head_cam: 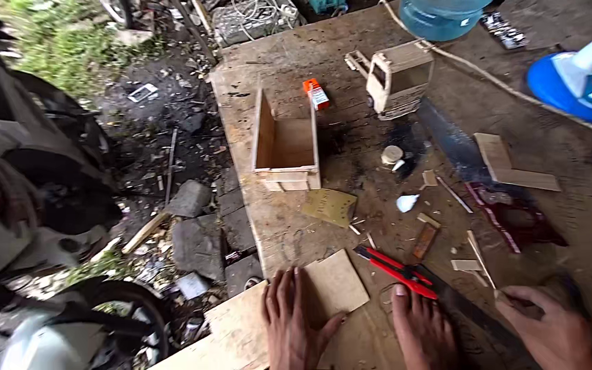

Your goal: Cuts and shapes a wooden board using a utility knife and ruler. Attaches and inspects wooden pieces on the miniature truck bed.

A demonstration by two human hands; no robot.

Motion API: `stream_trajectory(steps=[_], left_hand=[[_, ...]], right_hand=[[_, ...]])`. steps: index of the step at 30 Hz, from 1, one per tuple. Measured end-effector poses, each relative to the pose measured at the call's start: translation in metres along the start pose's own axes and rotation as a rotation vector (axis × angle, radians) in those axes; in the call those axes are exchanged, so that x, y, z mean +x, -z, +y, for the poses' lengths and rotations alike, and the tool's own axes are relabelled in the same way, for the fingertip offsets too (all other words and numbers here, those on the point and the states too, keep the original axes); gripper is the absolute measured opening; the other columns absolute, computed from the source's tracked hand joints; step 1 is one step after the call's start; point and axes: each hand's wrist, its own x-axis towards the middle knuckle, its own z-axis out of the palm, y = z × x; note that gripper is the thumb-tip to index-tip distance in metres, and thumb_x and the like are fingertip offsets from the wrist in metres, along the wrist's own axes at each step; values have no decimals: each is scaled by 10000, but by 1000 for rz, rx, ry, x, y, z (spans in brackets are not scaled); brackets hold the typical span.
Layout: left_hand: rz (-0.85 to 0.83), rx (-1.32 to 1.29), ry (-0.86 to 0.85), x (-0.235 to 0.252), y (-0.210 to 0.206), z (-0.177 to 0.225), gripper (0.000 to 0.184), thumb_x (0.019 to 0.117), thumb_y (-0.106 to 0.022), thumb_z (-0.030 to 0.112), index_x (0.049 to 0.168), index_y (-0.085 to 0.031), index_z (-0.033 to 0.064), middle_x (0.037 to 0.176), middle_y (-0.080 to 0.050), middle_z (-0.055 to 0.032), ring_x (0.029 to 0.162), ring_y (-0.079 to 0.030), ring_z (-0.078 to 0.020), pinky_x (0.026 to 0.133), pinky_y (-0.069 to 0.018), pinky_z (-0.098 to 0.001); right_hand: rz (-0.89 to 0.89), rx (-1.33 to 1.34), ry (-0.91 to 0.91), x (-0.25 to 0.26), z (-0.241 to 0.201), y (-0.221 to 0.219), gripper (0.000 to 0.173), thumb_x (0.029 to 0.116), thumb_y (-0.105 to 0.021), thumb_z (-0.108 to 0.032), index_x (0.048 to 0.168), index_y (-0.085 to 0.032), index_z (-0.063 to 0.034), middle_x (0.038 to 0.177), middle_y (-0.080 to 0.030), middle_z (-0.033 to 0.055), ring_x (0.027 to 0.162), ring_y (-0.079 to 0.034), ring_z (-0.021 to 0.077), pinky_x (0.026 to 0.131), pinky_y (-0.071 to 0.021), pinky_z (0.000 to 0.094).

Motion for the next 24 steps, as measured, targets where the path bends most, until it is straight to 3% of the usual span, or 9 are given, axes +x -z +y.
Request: stream_trajectory(steps=[4, 6, 8, 10, 18, 20, 22, 24], left_hand=[[-4, 8, 11, 2, 3, 2, 1175, 668, -568, 946, 1467, -566, 85, 1474, -570, -159, 1408, -475, -393, 1170, -311, -640], [-2, 12, 8, 2, 3, 3, 1169, 671, -564, 948, 1462, -573, 87, 1469, -575, -157, 1402, -484, -390, 1174, -316, -633], [-3, 19, 12, 2, 4, 4, 1171, 669, -553, 954, 1459, -578, 90, 1469, -579, -145, 1401, -488, -381, 1175, -316, -627], [-3, 23, 19, 2, 5, 4, 1170, 672, -544, 958, 1459, -579, 93, 1471, -579, -136, 1403, -487, -377, 1178, -314, -622], [-4, 12, 36, 1, 3, 7, 1147, 680, -534, 956, 1453, -592, 112, 1473, -584, -111, 1404, -489, -372, 1170, -325, -622], [-10, 10, 30, 1, 4, 7, 1110, 689, -526, 955, 1455, -597, 154, 1480, -576, -117, 1405, -485, -379, 1170, -317, -632], [-23, 9, 9, 0, 4, 6, 1005, 715, -518, 943, 1453, -604, 266, 1496, -560, -120, 1415, -469, -397, 1167, -306, -651], [-32, 1, -20, 0, 4, 6, 905, 743, -517, 925, 1445, -602, 361, 1519, -545, -103, 1430, -450, -407, 1163, -294, -668]], right_hand=[[-262, 289, 228, -40, -79, -31, 181, 904, -709, -92, 967, -719, 77, 921, -713, 209, 799, -699, 255, 741, -599, 408], [-242, 227, 349, -50, -97, -68, 129, 874, -732, -128, 911, -746, -5, 867, -730, 133, 791, -707, 239, 745, -596, 421], [-186, 89, 431, -52, -104, -94, 122, 868, -713, -194, 922, -771, -101, 846, -747, 35, 785, -718, 178, 742, -602, 373], [-146, -5, 451, -51, -107, -109, 143, 872, -687, -230, 931, -786, -145, 845, -757, -5, 800, -730, 152, 746, -603, 351], [-325, -151, 252, -45, -123, -100, 116, 912, -732, -204, 986, -741, -115, 842, -750, 78, 817, -732, 296, 764, -556, 543], [-362, -78, 219, -42, -124, -98, 122, 900, -744, -163, 999, -734, -91, 846, -751, 81, 814, -732, 285, 769, -566, 519], [-394, 108, 171, -36, -120, -87, 139, 902, -741, -109, 1012, -719, -28, 877, -738, 108, 804, -725, 255, 773, -594, 473], [-313, 256, 129, -23, -106, -65, 142, 906, -714, -58, 1014, -701, 33, 894, -724, 139, 797, -716, 242, 751, -609, 446]])
